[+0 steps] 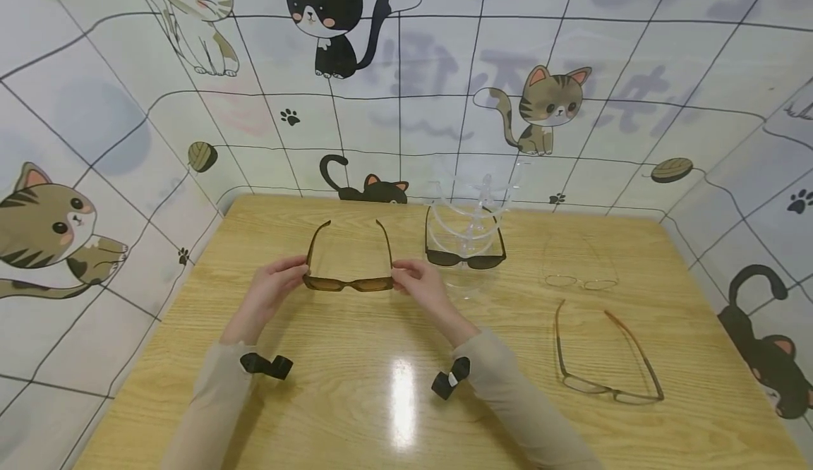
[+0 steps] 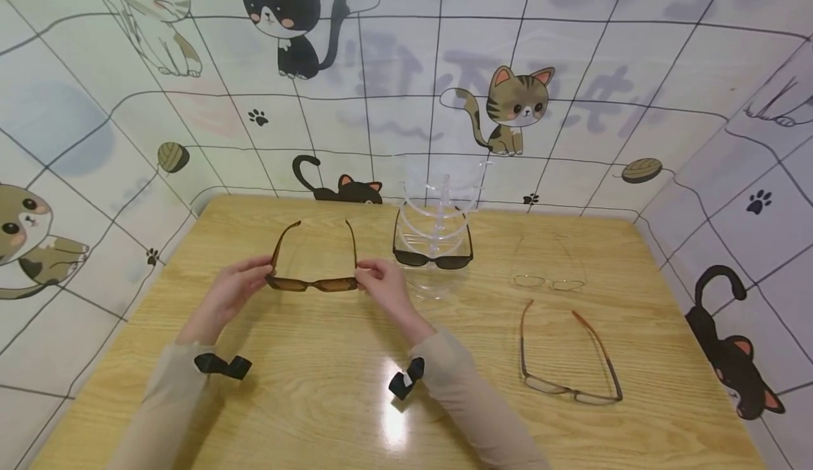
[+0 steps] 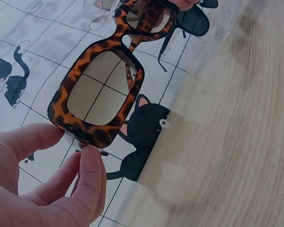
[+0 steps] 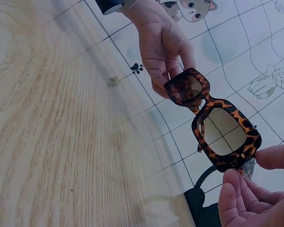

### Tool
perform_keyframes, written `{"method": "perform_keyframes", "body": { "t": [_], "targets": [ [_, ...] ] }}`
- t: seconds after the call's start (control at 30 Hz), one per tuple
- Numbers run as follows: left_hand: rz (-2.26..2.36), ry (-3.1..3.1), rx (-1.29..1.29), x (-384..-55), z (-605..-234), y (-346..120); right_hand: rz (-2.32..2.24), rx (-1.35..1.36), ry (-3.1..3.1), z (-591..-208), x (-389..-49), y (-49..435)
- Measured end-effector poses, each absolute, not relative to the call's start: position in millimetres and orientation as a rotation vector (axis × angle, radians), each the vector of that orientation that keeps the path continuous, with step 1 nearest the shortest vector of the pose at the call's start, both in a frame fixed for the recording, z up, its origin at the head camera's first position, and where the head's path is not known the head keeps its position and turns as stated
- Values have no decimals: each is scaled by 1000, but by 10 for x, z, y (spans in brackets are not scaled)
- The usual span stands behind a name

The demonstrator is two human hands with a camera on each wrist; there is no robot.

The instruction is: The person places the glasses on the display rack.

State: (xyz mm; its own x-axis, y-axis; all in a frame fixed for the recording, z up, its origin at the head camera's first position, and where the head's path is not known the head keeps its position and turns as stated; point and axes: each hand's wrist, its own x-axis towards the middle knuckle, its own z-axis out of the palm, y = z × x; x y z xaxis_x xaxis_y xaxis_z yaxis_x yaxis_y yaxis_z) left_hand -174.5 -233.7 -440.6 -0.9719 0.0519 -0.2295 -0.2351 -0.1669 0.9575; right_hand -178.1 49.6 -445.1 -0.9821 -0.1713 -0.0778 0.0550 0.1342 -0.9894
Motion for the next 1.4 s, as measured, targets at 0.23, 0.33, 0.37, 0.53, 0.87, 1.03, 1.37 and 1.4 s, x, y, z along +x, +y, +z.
{"method": "perform_keyframes", "body": {
  "t": [0.23,0.33,0.37,0.53,0.87,1.03,1.37,1.4],
  "targets": [
    [2323,1779,-215,-1591,-4337,-2272,-1970,-156,2205,-4383,-1658,633],
    [2335,1775,-199,-1551,-4300,-2224,-1986,-152,2174,-4338,-1597,697],
    [2339,1776,-198,-1539,-4285,-2202,-1994,-145,2157,-4319,-1576,719],
    [2353,1769,-159,-1502,-4211,-2047,-2014,-110,2137,-4248,-1469,872],
    [2310,1789,-126,-1458,-4149,-1738,-2044,-114,2164,-4177,-1275,1186],
    [2267,1814,-100,-1491,-4153,-1577,-2036,-67,2195,-4165,-1216,1327],
    [2262,1759,-55,-1565,-4154,-1299,-2053,-1,2222,-4159,-1108,1575],
    [2257,1757,-53,-1571,-4150,-1272,-2055,6,2226,-4155,-1097,1598]
  ]
}}
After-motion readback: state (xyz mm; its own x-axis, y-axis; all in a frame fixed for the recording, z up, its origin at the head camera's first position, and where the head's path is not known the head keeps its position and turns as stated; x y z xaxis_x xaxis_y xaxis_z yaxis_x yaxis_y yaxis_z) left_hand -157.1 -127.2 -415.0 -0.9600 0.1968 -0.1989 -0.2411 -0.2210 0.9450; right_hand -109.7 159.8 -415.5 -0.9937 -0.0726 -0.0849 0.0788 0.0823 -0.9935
